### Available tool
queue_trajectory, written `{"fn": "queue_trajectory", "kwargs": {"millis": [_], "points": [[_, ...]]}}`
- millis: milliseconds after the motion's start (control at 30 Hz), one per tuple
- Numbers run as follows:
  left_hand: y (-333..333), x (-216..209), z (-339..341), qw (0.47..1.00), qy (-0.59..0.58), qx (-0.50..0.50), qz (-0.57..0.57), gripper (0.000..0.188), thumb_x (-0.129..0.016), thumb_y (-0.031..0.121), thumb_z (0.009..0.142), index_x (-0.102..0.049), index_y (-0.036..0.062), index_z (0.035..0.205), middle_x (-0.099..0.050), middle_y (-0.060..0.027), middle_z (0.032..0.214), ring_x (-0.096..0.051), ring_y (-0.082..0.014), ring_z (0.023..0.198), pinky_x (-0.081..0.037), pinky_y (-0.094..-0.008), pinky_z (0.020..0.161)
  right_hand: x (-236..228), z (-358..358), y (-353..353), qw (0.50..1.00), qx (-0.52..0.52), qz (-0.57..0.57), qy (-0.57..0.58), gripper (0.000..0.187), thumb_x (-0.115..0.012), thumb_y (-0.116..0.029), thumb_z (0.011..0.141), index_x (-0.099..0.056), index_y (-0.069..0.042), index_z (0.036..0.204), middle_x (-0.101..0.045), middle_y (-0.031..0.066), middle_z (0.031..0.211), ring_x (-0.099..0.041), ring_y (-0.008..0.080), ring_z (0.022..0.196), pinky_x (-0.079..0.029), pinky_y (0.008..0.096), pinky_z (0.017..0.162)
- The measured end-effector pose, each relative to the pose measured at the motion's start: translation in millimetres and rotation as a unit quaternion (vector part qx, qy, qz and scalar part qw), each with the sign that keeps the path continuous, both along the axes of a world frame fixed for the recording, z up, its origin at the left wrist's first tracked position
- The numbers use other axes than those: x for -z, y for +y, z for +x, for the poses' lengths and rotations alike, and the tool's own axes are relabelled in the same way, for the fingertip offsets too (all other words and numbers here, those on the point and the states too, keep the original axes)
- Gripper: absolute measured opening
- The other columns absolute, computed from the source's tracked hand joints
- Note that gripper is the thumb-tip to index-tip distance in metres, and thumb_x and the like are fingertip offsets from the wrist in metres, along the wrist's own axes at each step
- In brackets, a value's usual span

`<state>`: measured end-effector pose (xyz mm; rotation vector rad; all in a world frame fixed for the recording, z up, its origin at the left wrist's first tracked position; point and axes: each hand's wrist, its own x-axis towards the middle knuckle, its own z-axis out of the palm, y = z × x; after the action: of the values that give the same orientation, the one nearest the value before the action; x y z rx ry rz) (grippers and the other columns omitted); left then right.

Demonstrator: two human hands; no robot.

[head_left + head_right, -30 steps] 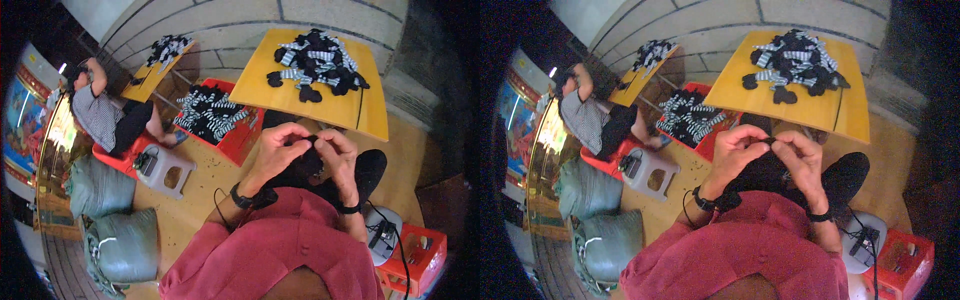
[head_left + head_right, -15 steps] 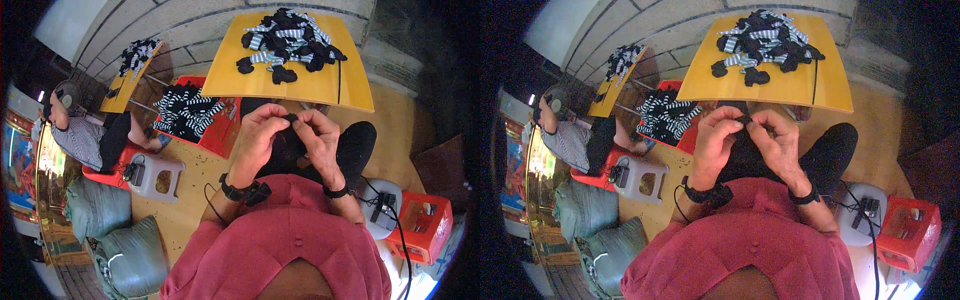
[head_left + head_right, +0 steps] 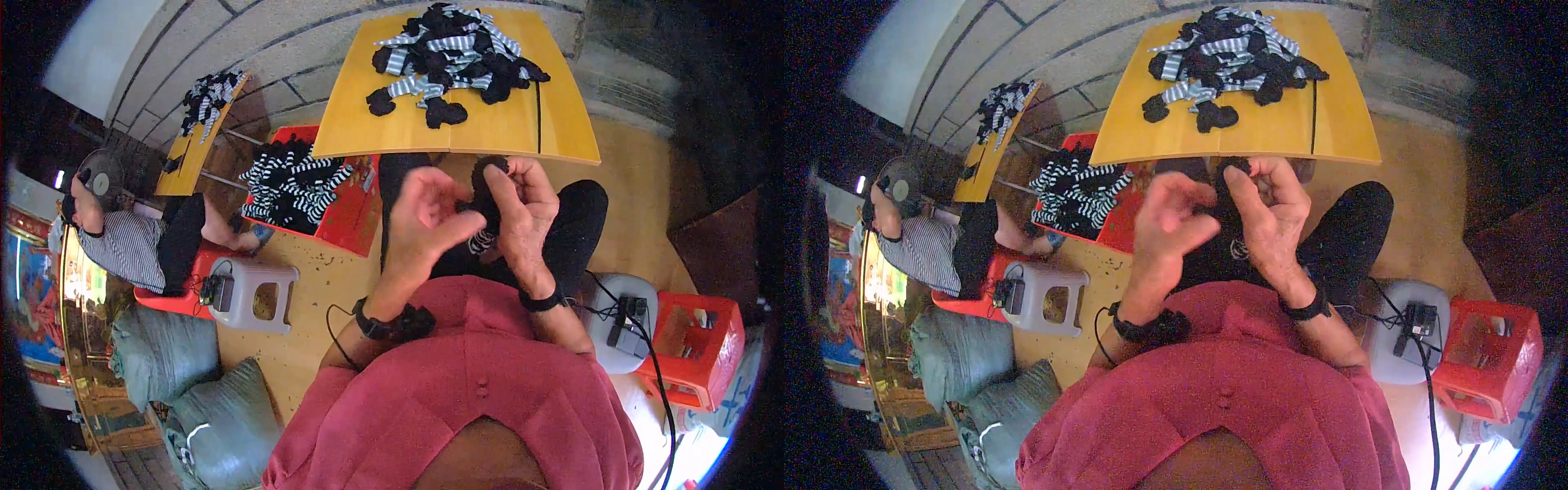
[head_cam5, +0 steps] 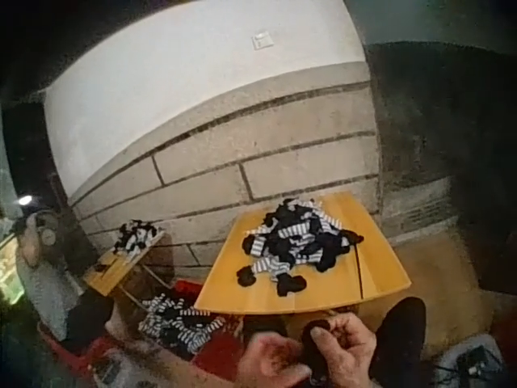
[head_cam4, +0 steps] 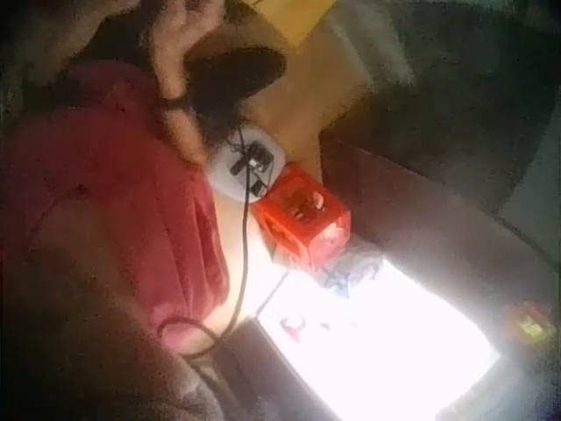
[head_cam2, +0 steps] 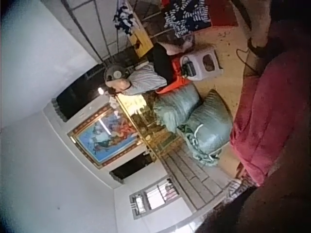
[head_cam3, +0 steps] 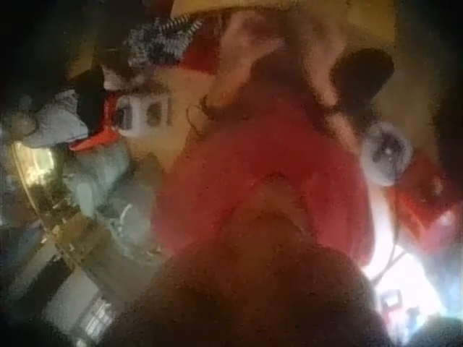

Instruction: Inspecting striped socks, turning them right-side out using a rod tool, and stacking them for packaging.

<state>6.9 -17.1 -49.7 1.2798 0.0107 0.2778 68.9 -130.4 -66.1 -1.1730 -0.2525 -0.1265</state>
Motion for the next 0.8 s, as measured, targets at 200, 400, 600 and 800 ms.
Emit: {"fn": "queue_trajectory", "kwargs": {"millis": [200,400,600,800], "points": [[-2,16,4,0.998,-0.019,-0.058,0.014,0.016,-0.068,0.001,0.075,-0.059,0.0007,0.088,-0.054,0.0046,0.077,-0.044,-0.0001,0.063,-0.036,-0.0134,0.057,-1,-1,-3,0.990,-0.039,0.128,0.052,0.009,-0.062,-0.009,0.083,-0.054,-0.006,0.082,-0.051,-0.0069,0.070,-0.040,-0.0010,0.057,-0.031,0.0160,0.048],[0,17,7,0.998,-0.005,-0.044,0.050,0.014,-0.068,0.004,0.077,-0.063,-0.0003,0.089,-0.055,0.0057,0.075,-0.042,0.0010,0.061,-0.033,-0.0123,0.055,4,-2,-8,0.991,-0.124,0.041,0.019,0.010,-0.060,-0.011,0.084,-0.060,-0.003,0.090,-0.060,0.0005,0.081,-0.053,0.0069,0.071,-0.043,0.0229,0.066],[1,6,7,0.994,-0.032,-0.062,0.088,0.013,-0.063,0.005,0.081,-0.065,-0.0006,0.093,-0.061,0.0005,0.082,-0.050,-0.0020,0.071,-0.040,-0.0159,0.062,4,-2,-12,0.974,-0.182,0.082,0.108,0.018,-0.060,-0.014,0.085,-0.063,0.000,0.096,-0.062,0.0036,0.082,-0.056,0.0122,0.078,-0.045,0.0249,0.075],[19,5,16,0.989,-0.053,-0.103,0.092,0.014,-0.063,0.005,0.081,-0.065,0.0007,0.094,-0.062,0.0005,0.084,-0.052,-0.0037,0.070,-0.042,-0.0169,0.062,14,-14,-15,0.953,-0.286,0.007,0.094,0.031,-0.062,-0.013,0.084,-0.054,-0.002,0.112,-0.061,0.0018,0.093,-0.055,0.0105,0.083,-0.045,0.0240,0.076]]}}
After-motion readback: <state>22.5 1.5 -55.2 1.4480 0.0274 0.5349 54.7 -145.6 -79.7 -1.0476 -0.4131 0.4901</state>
